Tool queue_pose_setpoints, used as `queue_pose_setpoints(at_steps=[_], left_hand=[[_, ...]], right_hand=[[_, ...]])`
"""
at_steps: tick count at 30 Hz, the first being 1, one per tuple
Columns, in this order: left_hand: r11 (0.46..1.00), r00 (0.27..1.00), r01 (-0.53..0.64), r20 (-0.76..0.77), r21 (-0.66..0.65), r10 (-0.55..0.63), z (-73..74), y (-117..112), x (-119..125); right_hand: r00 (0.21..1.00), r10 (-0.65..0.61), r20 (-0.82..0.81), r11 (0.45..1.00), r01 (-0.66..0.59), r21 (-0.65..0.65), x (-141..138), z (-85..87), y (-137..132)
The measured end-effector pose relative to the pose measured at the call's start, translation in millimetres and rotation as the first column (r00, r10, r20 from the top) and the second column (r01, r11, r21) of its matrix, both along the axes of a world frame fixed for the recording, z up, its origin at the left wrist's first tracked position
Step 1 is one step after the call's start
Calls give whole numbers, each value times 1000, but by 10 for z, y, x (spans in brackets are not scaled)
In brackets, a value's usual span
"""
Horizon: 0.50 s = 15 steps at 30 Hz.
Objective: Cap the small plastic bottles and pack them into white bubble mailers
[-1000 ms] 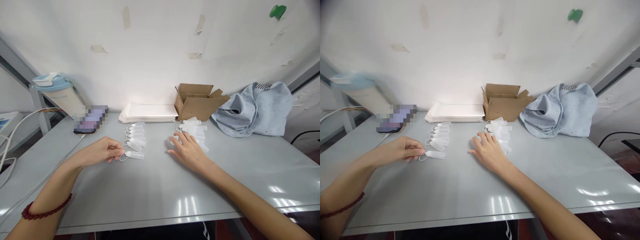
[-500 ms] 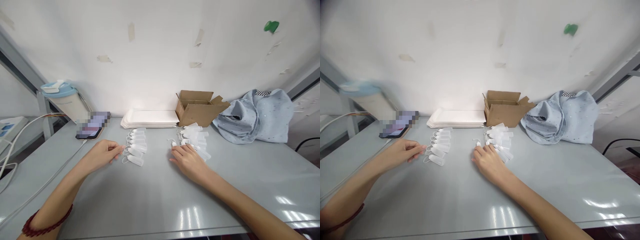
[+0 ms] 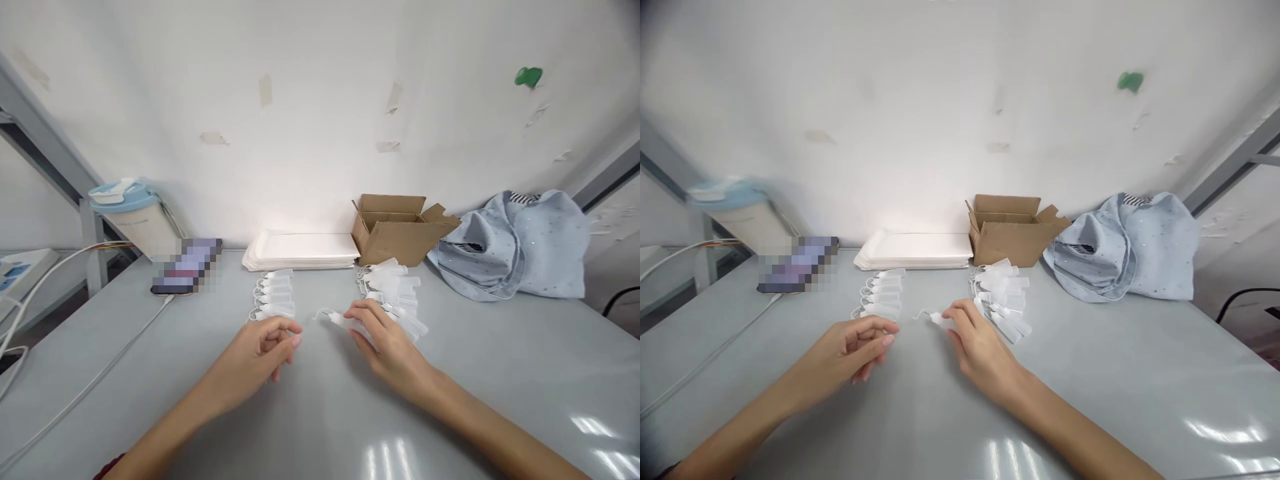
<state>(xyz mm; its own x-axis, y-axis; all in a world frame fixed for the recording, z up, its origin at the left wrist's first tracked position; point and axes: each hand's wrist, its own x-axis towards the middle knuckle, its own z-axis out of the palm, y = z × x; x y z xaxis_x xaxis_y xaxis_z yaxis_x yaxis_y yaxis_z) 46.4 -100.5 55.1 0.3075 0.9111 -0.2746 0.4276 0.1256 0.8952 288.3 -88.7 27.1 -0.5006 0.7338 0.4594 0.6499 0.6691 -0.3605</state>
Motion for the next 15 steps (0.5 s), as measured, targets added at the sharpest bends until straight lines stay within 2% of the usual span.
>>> queue_pose_setpoints(at_steps=[5,15], left_hand=[[999,997,-28,68,-20,29,-38,-31,85],[995,980,54,197,-86,-36,-50,-17,126]], right_hand=[[988,113,-104,991,-104,85,-36,29,-46],[974,220,-59,970,-212,115,-80,53,-144]])
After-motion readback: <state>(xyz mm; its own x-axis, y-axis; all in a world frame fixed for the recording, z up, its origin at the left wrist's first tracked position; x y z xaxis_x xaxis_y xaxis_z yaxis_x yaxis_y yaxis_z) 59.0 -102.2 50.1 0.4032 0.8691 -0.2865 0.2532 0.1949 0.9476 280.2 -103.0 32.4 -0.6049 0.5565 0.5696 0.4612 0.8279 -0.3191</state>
